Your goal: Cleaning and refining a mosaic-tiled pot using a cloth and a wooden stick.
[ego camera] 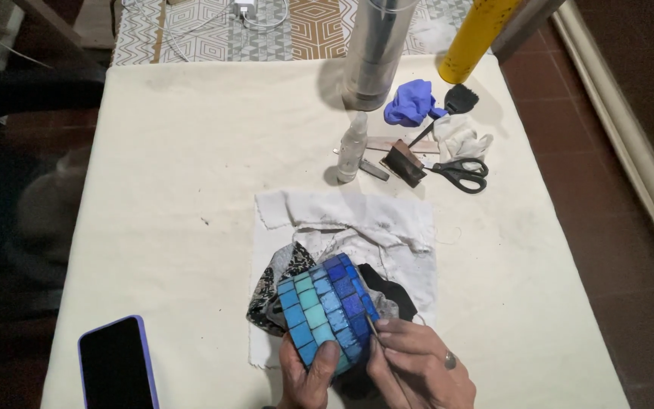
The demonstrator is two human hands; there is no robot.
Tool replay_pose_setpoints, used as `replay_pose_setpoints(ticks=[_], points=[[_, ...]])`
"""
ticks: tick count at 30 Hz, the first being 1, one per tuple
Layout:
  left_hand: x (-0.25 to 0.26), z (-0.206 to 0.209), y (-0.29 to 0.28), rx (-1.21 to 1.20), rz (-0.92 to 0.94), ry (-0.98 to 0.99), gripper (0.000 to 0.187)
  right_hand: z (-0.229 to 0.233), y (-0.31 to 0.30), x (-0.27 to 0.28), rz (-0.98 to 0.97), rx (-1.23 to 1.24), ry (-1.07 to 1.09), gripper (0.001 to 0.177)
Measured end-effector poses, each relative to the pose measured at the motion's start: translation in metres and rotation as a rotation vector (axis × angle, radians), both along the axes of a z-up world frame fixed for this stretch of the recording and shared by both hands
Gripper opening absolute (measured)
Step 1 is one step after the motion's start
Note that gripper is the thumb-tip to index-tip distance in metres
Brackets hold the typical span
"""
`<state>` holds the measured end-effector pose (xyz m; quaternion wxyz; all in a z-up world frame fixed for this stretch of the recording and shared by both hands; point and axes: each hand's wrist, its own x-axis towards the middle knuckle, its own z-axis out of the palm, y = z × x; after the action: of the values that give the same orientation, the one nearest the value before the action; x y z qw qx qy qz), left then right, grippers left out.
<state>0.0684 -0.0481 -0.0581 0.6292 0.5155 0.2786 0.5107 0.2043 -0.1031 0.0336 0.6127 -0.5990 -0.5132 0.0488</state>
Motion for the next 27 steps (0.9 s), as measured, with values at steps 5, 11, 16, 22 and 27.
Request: replay_pose_setpoints(ticks=[5, 11, 16, 22, 27], points=[[-0.002, -0.02, -0.005, -0.004, 0.041, 0.017, 0.033, -0.004, -0.001, 0.0, 0.0, 0.003, 0.006, 0.026], [0.001, 0.0, -0.001, 0.018, 0.011, 0.027, 0.029, 0.0, 0.0, 0.0, 0.003, -0.03, -0.005, 0.018], [0.0, -0.005, -0.002, -0.026, 0.012, -0.022, 0.02, 0.004, 0.0, -0.002, -0.01, -0.044, 0.0, 0.02], [-0.001, -0.011, -0.004, -0.078, 0.014, -0.027, 0.031, 0.0, -0.001, -0.003, -0.017, -0.056, 0.033, 0.028], [0.001, -0.01, -0.003, -0.029, 0.033, -0.026, 0.02, -0.001, 0.002, -0.007, -0.035, -0.018, 0.044, 0.021]])
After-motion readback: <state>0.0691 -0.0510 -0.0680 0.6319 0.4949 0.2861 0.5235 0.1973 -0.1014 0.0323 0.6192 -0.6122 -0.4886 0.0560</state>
